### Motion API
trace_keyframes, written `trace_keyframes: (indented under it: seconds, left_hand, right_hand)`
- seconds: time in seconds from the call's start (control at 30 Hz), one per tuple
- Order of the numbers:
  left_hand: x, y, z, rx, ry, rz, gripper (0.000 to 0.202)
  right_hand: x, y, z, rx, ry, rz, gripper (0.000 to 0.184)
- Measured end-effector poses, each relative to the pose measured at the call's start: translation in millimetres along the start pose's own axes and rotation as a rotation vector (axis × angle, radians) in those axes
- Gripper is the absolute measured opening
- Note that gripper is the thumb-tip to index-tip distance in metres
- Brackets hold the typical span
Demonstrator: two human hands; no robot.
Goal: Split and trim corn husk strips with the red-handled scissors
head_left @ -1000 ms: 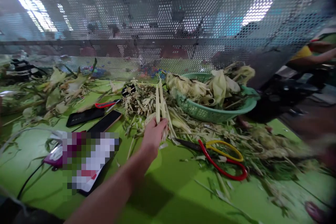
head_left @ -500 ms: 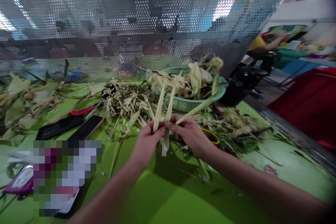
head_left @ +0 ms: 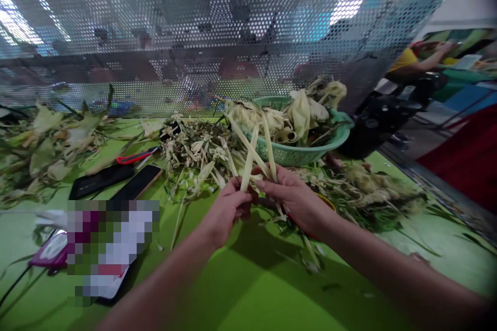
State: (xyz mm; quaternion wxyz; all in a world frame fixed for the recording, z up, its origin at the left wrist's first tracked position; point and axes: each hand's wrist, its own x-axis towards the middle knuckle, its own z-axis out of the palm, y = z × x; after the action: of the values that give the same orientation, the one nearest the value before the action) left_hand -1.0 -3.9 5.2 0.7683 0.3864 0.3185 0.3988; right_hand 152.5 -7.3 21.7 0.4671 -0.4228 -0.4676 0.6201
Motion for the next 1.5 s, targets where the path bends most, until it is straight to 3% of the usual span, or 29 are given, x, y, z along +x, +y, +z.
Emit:
trace_keyframes:
  seconds: [0.17, 0.4, 0.53, 0.7, 0.87, 1.0, 1.17, 1.5]
  left_hand:
    - [-1.0, -2.6, 2.8, 0.048, -0.108, -0.072, 0.020]
    - [-0.1, -4.0, 3.6, 0.307, 0.084, 0.177, 0.023]
    - [-1.4, 1.9, 1.3, 0.368, 0.140, 0.150, 0.026]
    - [-0.7, 2.2, -2.1, 0.254, 0.116, 0.070, 0.027]
    - [3.6, -2.8, -4.0, 0.112, 0.093, 0.044, 0.029]
    - [2.5, -3.4, -3.8, 0.082, 0.037, 0.027, 0.033]
    - [-0.5, -0.3, -2.8, 0.126, 0.037, 0.030, 0.027]
    - [1.4, -2.0, 2.4, 0.421, 0.047, 0.192, 0.017]
  right_hand:
    - [0.3, 1.4, 4.7, -0.035, -0.038, 0.023, 0.024]
    - [0.0, 0.5, -2.8, -0.088, 0.030, -0.031, 0.027]
    - [-0.9, -3.1, -2.9, -0.090, 0.038, -0.070, 0.024]
    - [-4.0, -5.1, -1.6, -0.066, 0.070, -0.071, 0.013]
    - [-5.1, -5.3, 0.9, -0.051, 0.085, -0.086, 0.015]
    - [-3.4, -5.0, -1.5, -0.057, 0.172, -0.108, 0.014]
    - [-2.2, -2.3, -5.7, -0.008, 0.149, -0.116, 0.013]
    - [-1.4, 1.6, -3.1, -0.083, 0.194, -0.130, 0.020]
